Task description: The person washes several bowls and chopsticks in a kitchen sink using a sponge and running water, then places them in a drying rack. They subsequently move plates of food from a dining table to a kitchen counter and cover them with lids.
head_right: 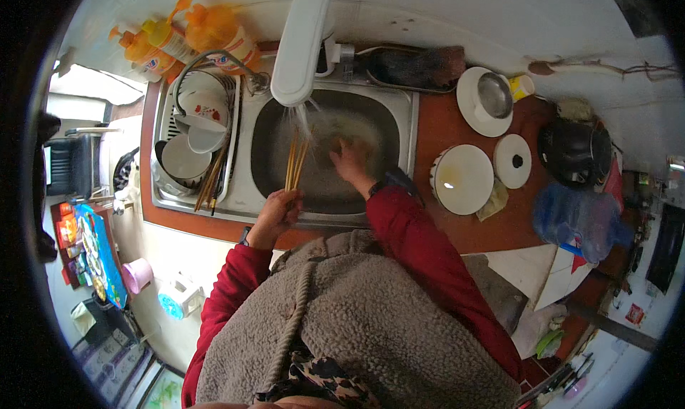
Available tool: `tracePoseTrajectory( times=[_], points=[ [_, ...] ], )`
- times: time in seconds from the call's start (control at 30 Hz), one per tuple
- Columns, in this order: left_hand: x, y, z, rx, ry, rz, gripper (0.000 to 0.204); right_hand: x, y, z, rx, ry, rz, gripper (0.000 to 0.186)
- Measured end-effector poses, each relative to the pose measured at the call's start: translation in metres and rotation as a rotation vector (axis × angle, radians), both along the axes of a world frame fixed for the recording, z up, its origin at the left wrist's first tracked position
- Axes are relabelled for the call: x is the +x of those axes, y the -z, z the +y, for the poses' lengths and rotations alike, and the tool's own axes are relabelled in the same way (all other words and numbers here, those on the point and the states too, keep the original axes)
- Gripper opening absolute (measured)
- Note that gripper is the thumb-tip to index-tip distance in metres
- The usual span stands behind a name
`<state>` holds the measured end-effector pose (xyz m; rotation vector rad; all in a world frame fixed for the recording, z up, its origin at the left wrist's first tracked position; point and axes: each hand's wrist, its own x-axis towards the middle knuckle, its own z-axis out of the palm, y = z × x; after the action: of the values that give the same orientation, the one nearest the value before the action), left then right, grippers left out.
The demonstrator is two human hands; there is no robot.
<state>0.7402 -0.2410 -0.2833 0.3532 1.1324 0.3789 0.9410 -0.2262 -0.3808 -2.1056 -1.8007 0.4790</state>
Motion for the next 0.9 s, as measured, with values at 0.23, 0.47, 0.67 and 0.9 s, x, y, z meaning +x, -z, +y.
tracePoseTrajectory(
  times=[0.23, 0.47, 0.67, 0.9],
  points=[
    [0.011, 0.010, 0.013, -0.022, -0.149, -0.012, 0.016, 0.030, 0.076, -0.017, -0.362, -0.294, -0.040, 0.043],
    [0.021, 0.050, 0.024, 0.394, 0.429, 0.378, 0.014, -0.009, -0.027, -0.017, -0.536, 0.551, 1.561, 0.029],
    [0.021, 0.069, 0.004, 1.102, 0.800, 0.751, 0.017, -0.060, -0.024, 0.004, -0.239, 0.389, 1.421, 0.038],
    [-0.008, -0.004, -0.014, 1.037, 0.650, 0.538, 0.022, -0.013, 0.033, 0.070, -0.157, 0.716, 1.404, 0.034]
  ],
)
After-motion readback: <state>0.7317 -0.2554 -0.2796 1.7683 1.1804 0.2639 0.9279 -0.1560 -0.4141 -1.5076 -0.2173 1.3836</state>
